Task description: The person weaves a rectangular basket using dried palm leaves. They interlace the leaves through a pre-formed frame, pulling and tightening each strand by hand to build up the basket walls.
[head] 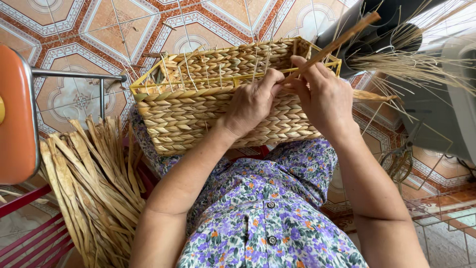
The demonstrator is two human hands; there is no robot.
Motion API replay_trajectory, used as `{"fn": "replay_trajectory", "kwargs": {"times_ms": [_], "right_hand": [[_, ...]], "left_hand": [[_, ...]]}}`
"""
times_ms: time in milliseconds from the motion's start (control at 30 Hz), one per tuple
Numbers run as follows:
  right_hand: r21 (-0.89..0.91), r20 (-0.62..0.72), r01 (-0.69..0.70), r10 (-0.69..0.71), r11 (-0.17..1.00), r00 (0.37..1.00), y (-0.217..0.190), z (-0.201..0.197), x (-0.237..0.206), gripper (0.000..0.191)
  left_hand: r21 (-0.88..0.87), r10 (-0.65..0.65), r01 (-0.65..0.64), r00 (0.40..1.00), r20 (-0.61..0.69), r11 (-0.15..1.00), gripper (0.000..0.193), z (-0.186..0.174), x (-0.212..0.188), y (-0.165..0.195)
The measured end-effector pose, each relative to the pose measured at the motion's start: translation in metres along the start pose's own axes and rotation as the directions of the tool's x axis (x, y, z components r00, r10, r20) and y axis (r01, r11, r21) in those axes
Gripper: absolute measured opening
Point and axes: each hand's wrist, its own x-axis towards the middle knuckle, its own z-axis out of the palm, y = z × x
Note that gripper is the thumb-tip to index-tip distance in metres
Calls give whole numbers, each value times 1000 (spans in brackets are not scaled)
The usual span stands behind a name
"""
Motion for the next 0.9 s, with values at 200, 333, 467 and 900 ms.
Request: {"fn": "replay_trajectory", "kwargs": {"times_ms": [200, 333, 467, 900], "right_hand": [[822, -3, -131, 235, 554, 972, 5, 18, -19, 2], [495, -180, 215, -142, 842, 973, 13, 12, -26, 8], [-14, -99, 117, -118, 993, 988, 31, -23, -20, 25], [-120, -76, -268, 260, 956, 963, 62, -33, -26, 31]], "left_hand": [[-259, -168, 231, 955, 246, 938, 3, -9, 23, -6], [138, -94, 77, 988, 125, 987, 6, 11, 36, 5], [99, -129, 113, 974, 186, 989, 5, 7, 36, 7], [-171, -236, 198, 940, -247, 965, 16, -1, 13, 12]]}}
